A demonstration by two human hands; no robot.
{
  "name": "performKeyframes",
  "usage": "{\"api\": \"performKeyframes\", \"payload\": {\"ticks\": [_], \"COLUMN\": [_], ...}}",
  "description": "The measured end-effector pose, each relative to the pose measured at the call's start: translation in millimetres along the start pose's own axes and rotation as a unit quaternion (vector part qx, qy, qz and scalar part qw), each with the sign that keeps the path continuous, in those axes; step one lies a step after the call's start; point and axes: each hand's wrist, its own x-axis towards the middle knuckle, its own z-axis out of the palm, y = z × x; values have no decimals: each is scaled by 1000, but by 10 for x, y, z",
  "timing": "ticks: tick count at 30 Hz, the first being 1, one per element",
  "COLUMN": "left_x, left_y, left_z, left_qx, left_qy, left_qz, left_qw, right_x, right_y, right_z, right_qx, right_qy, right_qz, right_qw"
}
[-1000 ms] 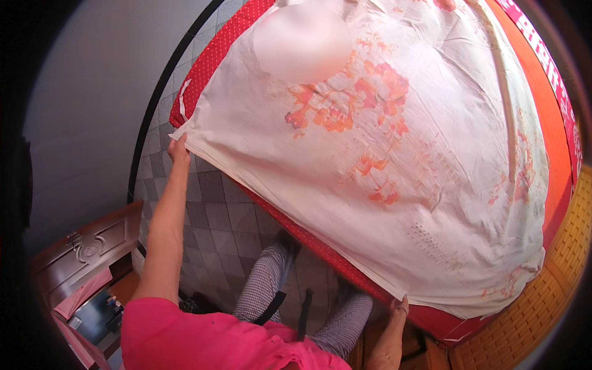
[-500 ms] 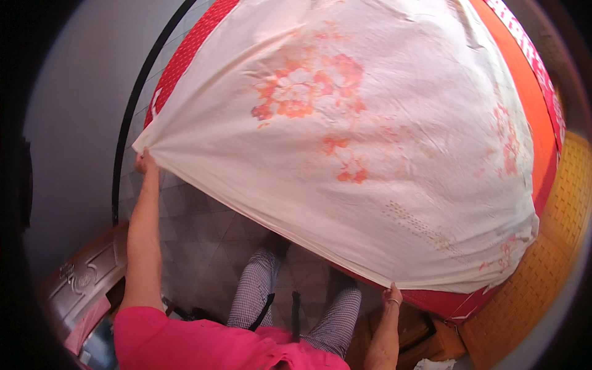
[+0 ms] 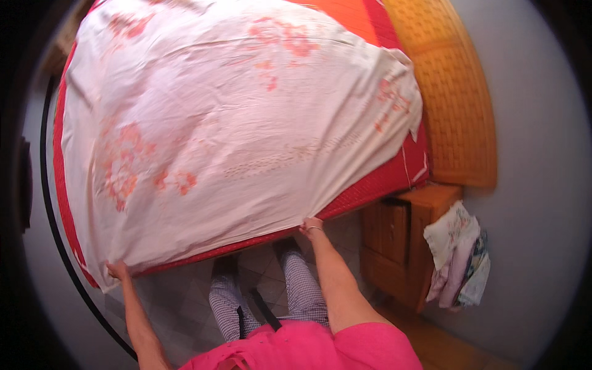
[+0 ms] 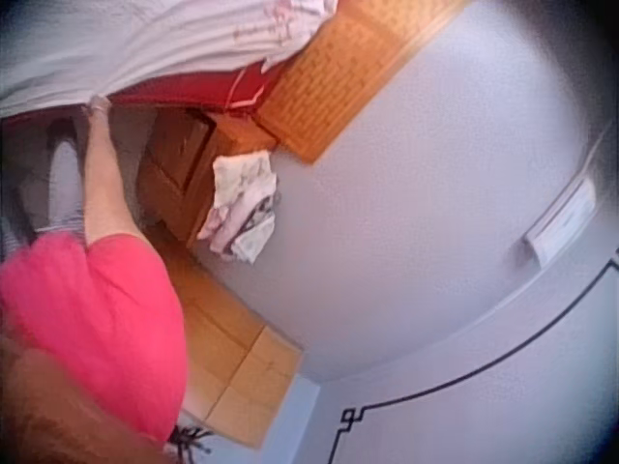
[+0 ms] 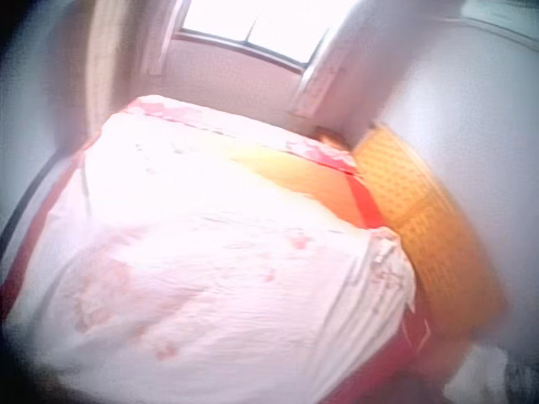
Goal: The person folds a pink pillowcase and places it on a bed, then walks to another room to fetch a cup. They return to the bedroom and spread a white floral sheet over a red mattress, smoothing it out by hand.
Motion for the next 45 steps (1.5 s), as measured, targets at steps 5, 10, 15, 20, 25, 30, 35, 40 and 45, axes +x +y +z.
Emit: {"api": "performKeyframes", "payload": {"ticks": [5,10,15,20,25,30,35,40,45], "left_x": [-608,-2343,-3928,-5408,-6590,-7229,-7452,-7477,-7370], "left_y": [1303,2956,3913,4697,5622,6328,6638,6733,6691], "left_z": [102,-452,-696,-466,-79,347,624,882,812], "left_qx": [-117,-223,-212,-150,-104,-28,35,126,135], "left_qy": [-132,-320,-419,-423,-417,-298,-258,-237,-282], "left_qz": [394,541,593,667,688,734,708,717,720], "left_qw": [902,745,655,594,584,610,656,643,620], "right_x": [-176,-406,413,1672,2796,3638,4188,4440,4014], "right_y": [200,-189,-1176,-2455,-3671,-4515,-5107,-5514,-6118], "right_z": [130,-485,-1868,-3018,-3534,-3685,-3744,-4008,-5034], "right_qx": [-10,0,158,235,379,459,516,466,444], "right_qy": [-71,-172,-97,26,35,43,-9,-68,46], "right_qz": [23,-35,-135,-192,-166,-133,-167,-194,-360], "right_qw": [997,984,973,953,910,877,840,860,819]}}
